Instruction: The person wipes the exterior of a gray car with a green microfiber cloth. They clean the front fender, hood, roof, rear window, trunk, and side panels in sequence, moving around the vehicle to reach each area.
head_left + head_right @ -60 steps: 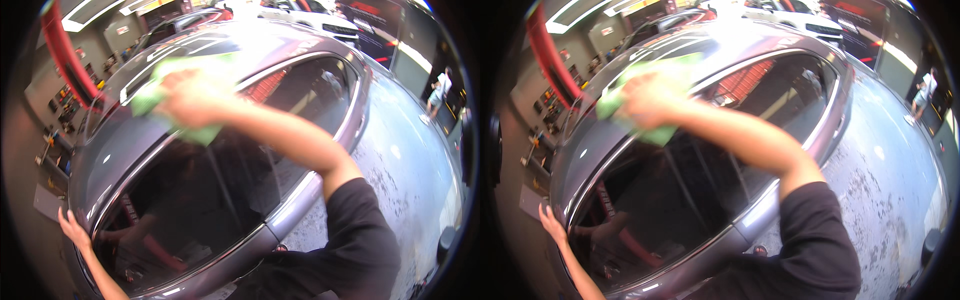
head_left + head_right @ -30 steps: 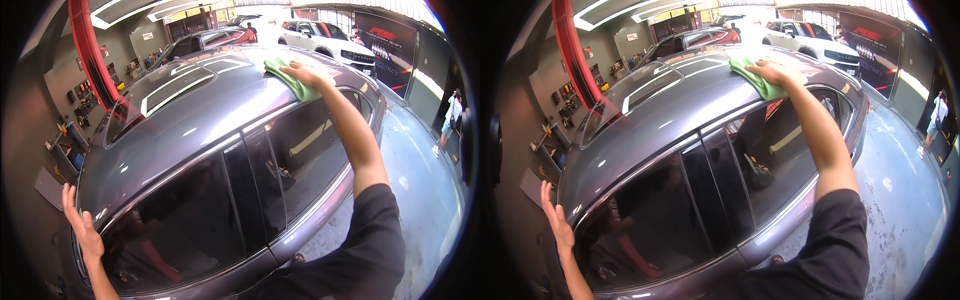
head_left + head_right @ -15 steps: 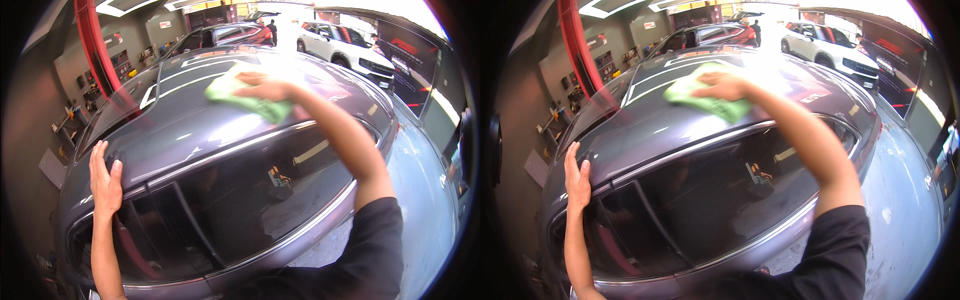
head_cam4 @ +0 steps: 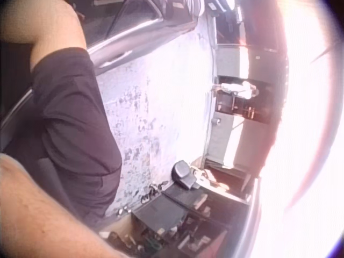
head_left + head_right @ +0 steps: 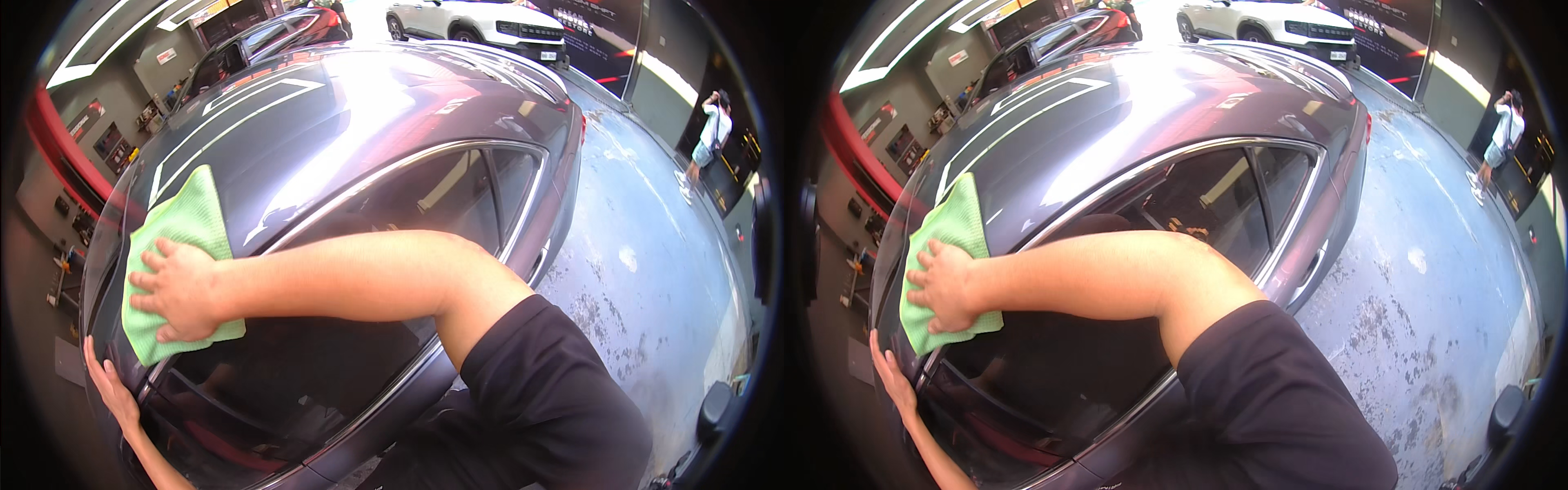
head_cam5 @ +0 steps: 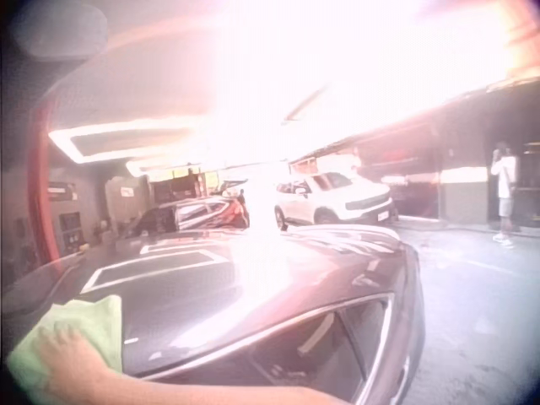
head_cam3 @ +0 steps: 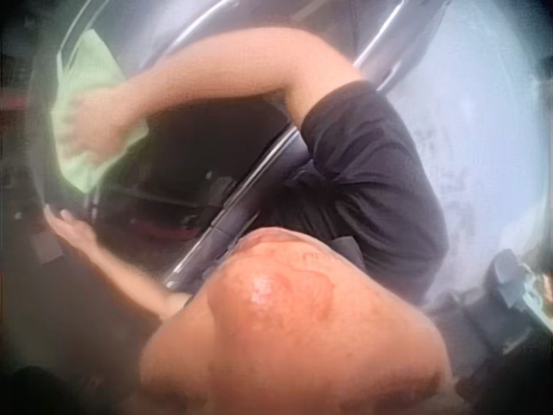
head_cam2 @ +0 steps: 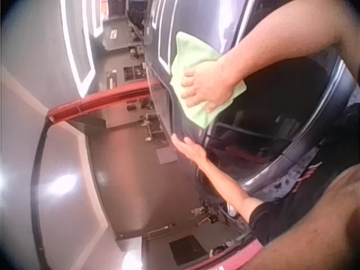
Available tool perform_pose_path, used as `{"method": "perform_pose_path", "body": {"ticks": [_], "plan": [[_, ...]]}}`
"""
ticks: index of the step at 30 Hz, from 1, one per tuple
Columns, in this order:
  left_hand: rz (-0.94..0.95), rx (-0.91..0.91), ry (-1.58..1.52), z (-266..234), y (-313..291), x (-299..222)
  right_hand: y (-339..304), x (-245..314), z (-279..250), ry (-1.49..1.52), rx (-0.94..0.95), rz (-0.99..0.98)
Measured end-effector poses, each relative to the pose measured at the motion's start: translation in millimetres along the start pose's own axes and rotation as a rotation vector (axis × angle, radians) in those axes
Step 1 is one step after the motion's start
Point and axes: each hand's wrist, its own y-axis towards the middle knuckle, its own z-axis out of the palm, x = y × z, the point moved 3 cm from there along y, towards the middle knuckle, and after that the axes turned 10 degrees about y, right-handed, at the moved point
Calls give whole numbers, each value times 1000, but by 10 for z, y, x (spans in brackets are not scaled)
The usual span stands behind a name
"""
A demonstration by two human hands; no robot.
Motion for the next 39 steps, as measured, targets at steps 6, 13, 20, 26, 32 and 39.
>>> {"method": "perform_pose_path", "body": {"ticks": [6, 13, 20, 26, 32, 39], "plan": [[65, -15, 83, 36, -92, 62, -1999, -1364, -812, -151, -407, 235], [193, -40, 88, 27, -9, -96, -3257, -2121, -1607, -196, -519, 1165], [282, -93, 51, -78, -140, -542, -1295, -561, -169, -132, -378, 270], [316, -58, 31, -71, -178, -433, -1768, -1035, -231, -188, -524, 257], [241, 18, 86, 129, -86, -81, -3643, -1891, -1232, -217, -724, 948], [187, -51, 215, 222, -120, 94, -1913, -742, -517, -68, -505, 718]]}}
